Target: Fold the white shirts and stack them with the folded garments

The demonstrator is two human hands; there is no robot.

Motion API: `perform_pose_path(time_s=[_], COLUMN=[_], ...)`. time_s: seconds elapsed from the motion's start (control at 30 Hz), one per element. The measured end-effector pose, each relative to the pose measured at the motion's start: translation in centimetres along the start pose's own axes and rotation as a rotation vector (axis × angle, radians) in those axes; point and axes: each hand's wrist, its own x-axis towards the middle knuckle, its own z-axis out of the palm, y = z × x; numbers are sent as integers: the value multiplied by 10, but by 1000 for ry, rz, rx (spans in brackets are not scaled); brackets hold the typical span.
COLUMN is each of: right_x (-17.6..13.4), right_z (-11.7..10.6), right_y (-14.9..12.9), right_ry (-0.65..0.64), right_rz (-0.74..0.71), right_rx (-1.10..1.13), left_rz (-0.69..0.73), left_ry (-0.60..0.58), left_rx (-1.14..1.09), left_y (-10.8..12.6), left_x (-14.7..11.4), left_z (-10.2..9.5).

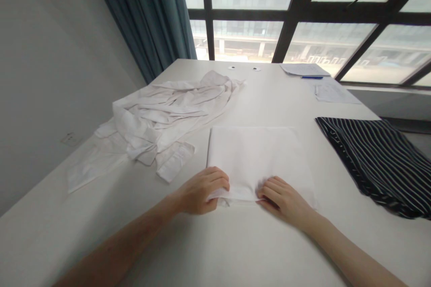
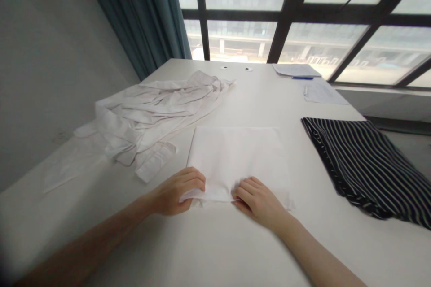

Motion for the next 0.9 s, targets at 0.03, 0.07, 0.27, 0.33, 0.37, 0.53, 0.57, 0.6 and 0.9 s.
perform_pose_path(time_s=[0.03, 0.07, 0.27, 0.33, 0.37, 0.53, 0.57, 0.6, 0.9], right_x=[0, 0, -1, -2, -2, -2, -2, -2, 2], right_z=[0, 0, 1, 1, 2, 3, 3, 3, 4], right_y=[0, 0, 0, 0, 0, -3, -3, -4, -11], right_ry=[-2, -4, -2, 6, 12, 46, 55, 62, 102], right_rz=[3, 7, 8, 1, -4, -14, -14, -14, 21], right_rx=[9, 13, -8, -22, -30, -89, -100, -110, -101], left_rz=[0, -15, -446, -503, -512, -587, -600, -611, -617], left_ry=[30, 86, 537, 543, 532, 535, 550, 563, 524], left_rx=[-35, -66, 57, 78, 77, 30, 25, 20, -104], left_y=[-1, -3, -25, -30, -31, -34, -34, -34, -27], left_x=[-1, -2, -2, -1, -1, -2, -2, -1, 2], left_z=[-1, -2, 5, 8, 9, 11, 11, 10, 1])
